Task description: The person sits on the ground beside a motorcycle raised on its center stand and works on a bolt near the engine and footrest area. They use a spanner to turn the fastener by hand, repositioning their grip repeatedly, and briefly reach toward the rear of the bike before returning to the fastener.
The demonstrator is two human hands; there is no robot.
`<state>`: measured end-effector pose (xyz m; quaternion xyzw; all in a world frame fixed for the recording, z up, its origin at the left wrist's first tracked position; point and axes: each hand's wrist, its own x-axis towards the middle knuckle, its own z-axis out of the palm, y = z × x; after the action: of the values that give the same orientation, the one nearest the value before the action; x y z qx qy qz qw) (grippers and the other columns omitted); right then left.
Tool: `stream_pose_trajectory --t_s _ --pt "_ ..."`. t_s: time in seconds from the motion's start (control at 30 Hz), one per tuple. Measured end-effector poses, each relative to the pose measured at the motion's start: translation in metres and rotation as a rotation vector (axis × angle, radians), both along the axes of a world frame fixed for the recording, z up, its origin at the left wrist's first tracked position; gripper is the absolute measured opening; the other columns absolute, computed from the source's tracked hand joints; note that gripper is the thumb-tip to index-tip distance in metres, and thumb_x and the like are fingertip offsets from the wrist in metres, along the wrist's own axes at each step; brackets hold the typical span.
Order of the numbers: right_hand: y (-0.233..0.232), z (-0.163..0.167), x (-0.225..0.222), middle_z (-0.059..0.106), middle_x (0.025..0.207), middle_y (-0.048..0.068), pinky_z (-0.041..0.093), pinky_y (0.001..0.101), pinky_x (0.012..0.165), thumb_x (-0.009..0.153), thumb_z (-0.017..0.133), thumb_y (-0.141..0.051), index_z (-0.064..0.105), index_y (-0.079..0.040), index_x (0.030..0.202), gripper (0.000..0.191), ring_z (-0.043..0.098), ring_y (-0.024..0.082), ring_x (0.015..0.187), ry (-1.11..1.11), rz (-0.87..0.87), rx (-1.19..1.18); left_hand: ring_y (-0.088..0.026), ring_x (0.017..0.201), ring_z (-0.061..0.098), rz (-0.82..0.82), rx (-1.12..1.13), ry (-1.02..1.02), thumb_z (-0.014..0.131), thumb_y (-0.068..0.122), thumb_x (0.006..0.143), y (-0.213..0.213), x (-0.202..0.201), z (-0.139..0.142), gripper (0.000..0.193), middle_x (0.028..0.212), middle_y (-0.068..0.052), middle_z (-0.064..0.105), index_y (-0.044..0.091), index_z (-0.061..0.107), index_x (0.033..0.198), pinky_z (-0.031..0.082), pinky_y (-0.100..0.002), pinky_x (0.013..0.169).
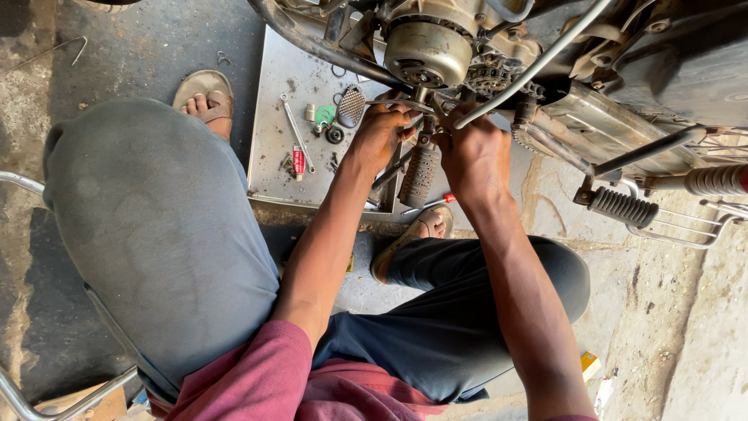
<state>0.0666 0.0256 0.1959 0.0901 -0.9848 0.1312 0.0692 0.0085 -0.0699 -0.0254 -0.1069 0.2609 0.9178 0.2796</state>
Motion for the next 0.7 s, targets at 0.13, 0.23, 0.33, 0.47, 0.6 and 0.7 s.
stream_pose_trajectory --t_s 0.13,0.23,0.33,0.47,0.6,0.7 --pt "0.002 0.003 -0.003 0.075 0.100 0.018 0.062 0.0340 0.065 0.085 0.085 -0.003 0.075 0.002 0.095 0.015 0.075 0.028 0.076 0.025 0.032 0.003 -0.020 0.118 0.062 0.001 0.005 0.004 0.059 -0.005 0.085 0.000 -0.001 0.000 0.059 0.120 -0.003 0.067 0.013 0.052 0.140 0.046 -0.044 0.090" --pt "0.009 0.002 -0.009 0.077 0.102 0.016 0.064 0.0334 0.072 0.086 0.085 -0.003 0.077 -0.002 0.098 0.014 0.076 0.027 0.083 0.116 0.079 -0.049 -0.020 0.116 0.062 -0.001 -0.001 -0.002 0.059 -0.005 0.084 0.000 -0.002 0.000 0.059 0.118 -0.003 0.067 0.013 0.052 0.140 0.046 -0.044 0.089" --pt "0.018 -0.008 -0.012 0.078 0.100 0.016 0.063 0.0351 0.071 0.085 0.085 -0.003 0.078 -0.001 0.099 0.016 0.076 0.027 0.080 0.147 0.054 -0.061 -0.019 0.116 0.062 0.000 0.001 0.009 0.060 -0.005 0.085 -0.001 -0.002 0.000 0.059 0.117 -0.003 0.067 0.012 0.053 0.141 0.045 -0.044 0.087" --pt "0.046 -0.024 -0.030 0.079 0.096 0.013 0.062 0.0320 0.065 0.099 0.080 0.000 0.079 -0.002 0.106 0.008 0.079 0.021 0.080 0.173 -0.046 -0.125 -0.019 0.115 0.063 -0.003 -0.003 0.029 0.059 -0.005 0.083 -0.002 -0.001 0.000 0.057 0.115 -0.004 0.069 0.011 0.055 0.138 0.043 -0.043 0.085" --pt "0.068 -0.036 -0.050 0.078 0.089 0.012 0.061 0.0281 0.059 0.094 0.077 0.003 0.077 0.002 0.106 0.011 0.077 0.017 0.073 0.259 -0.180 -0.138 -0.018 0.116 0.063 -0.008 0.001 0.003 0.058 -0.004 0.082 -0.001 -0.001 -0.002 0.057 0.116 -0.002 0.069 0.013 0.055 0.137 0.044 -0.042 0.086" --pt "0.071 -0.030 -0.053 0.079 0.088 0.011 0.060 0.0259 0.053 0.091 0.074 0.003 0.076 0.000 0.107 0.016 0.075 0.014 0.066 0.218 -0.285 -0.205 -0.020 0.117 0.063 -0.007 0.011 0.043 0.058 -0.005 0.083 0.000 -0.002 -0.003 0.057 0.115 -0.004 0.067 0.010 0.056 0.139 0.044 -0.043 0.085"
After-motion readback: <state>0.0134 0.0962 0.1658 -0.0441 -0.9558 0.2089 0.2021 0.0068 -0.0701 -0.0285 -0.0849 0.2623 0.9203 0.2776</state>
